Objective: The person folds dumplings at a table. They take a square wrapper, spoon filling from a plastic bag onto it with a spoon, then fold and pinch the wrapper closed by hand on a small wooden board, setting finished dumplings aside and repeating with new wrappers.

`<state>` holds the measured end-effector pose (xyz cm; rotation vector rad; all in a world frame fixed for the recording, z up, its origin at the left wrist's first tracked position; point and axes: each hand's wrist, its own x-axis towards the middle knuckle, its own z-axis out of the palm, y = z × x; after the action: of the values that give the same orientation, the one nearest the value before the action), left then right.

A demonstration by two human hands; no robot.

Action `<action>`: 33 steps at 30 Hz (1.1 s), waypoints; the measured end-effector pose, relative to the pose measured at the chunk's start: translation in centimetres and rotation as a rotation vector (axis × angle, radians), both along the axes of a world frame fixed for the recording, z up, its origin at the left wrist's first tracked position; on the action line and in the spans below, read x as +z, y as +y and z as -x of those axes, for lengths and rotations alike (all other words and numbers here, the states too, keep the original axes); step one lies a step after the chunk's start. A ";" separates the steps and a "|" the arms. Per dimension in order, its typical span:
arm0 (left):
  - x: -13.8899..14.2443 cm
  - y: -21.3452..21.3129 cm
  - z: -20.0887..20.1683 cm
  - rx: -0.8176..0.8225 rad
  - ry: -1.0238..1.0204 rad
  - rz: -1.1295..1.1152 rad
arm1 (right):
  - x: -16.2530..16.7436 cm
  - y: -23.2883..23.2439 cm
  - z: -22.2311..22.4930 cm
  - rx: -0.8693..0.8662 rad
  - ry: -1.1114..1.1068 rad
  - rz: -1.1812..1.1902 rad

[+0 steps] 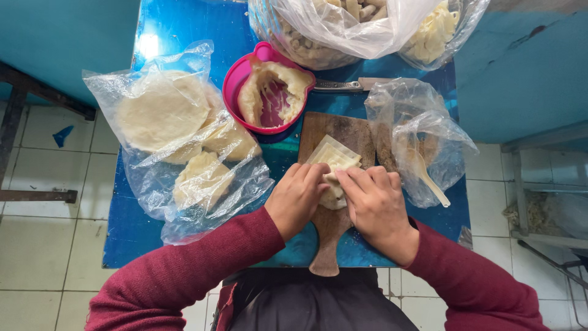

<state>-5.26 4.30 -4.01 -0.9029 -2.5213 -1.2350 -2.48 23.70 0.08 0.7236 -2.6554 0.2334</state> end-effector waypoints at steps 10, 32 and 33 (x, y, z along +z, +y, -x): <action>0.6 -0.1 0.8 0.006 -0.113 0.024 | -0.6 1.8 2.6 -0.146 -0.509 0.778; 14.4 0.4 8.3 0.252 0.766 -0.032 | 1.4 10.5 -2.5 -0.501 0.009 0.272; 15.2 0.9 10.8 0.292 0.805 -0.025 | 0.8 10.7 -2.2 -0.515 -0.038 0.273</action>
<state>-16.05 5.22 11.16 -0.7762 -1.8883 -0.6263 -0.23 34.38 0.88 -0.0565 -2.6623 0.4522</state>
